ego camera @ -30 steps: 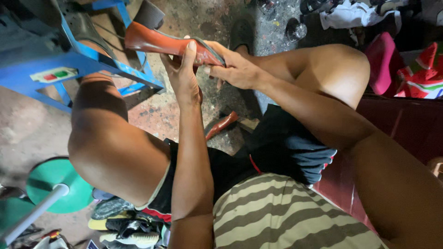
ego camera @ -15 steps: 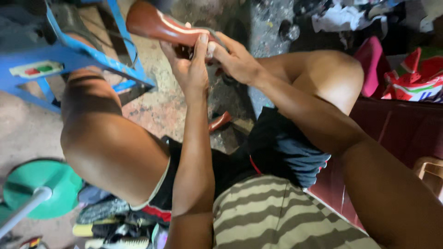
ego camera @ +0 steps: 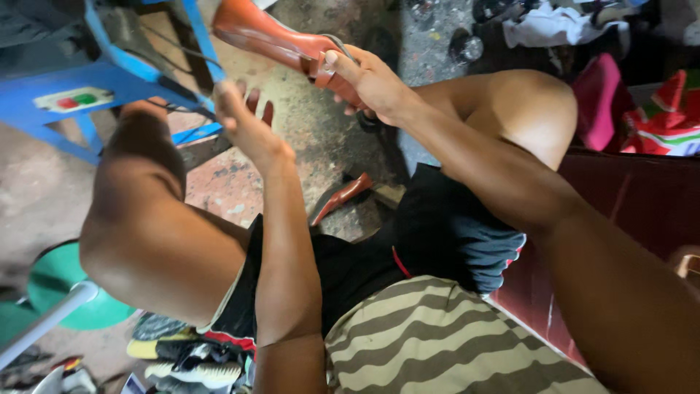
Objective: The person sits on the floor and uses a small metal tool to scrape and smooth the sole and heel of a reddish-brown high-heeled shoe. They repeatedly turn the shoe over to work on different areas of the sole and heel, holding the shoe with one hand and the tool with the other.
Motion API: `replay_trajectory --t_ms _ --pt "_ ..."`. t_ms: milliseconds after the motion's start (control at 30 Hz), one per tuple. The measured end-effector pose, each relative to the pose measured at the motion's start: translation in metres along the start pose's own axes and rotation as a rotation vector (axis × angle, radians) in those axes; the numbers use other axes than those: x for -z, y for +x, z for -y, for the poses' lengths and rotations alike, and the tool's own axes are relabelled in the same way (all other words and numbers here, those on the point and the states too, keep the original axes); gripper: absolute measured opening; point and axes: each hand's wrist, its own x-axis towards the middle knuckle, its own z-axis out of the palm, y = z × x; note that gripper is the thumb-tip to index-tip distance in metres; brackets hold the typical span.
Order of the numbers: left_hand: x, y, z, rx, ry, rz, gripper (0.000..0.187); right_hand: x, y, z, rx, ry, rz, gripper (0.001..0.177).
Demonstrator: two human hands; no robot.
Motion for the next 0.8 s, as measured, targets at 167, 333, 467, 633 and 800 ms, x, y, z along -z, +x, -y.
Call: replay_trajectory --t_ms 167,333,467,633,800 --pt "0.059 0.030 -0.007 -0.025 -0.140 -0.298 0.061 -0.012 0.004 -0.004 -0.046 -0.047 -0.059 0.040" --pt "0.099 0.089 -0.029 -0.159 -0.239 -0.358 0.058 -0.010 0.002 -0.006 0.055 -0.083 -0.020 0.047" --pt "0.103 0.136 -0.025 -0.104 -0.420 -0.043 0.051 -0.015 0.005 -0.007 -0.023 -0.029 -0.042 0.047" --pt "0.102 0.170 -0.015 -0.046 -0.523 0.044 0.037 -0.024 0.011 -0.008 -0.063 -0.023 -0.070 0.043" --pt "0.112 0.179 -0.017 0.078 -0.511 0.026 0.041 -0.024 0.009 -0.012 -0.007 -0.080 -0.066 0.043"
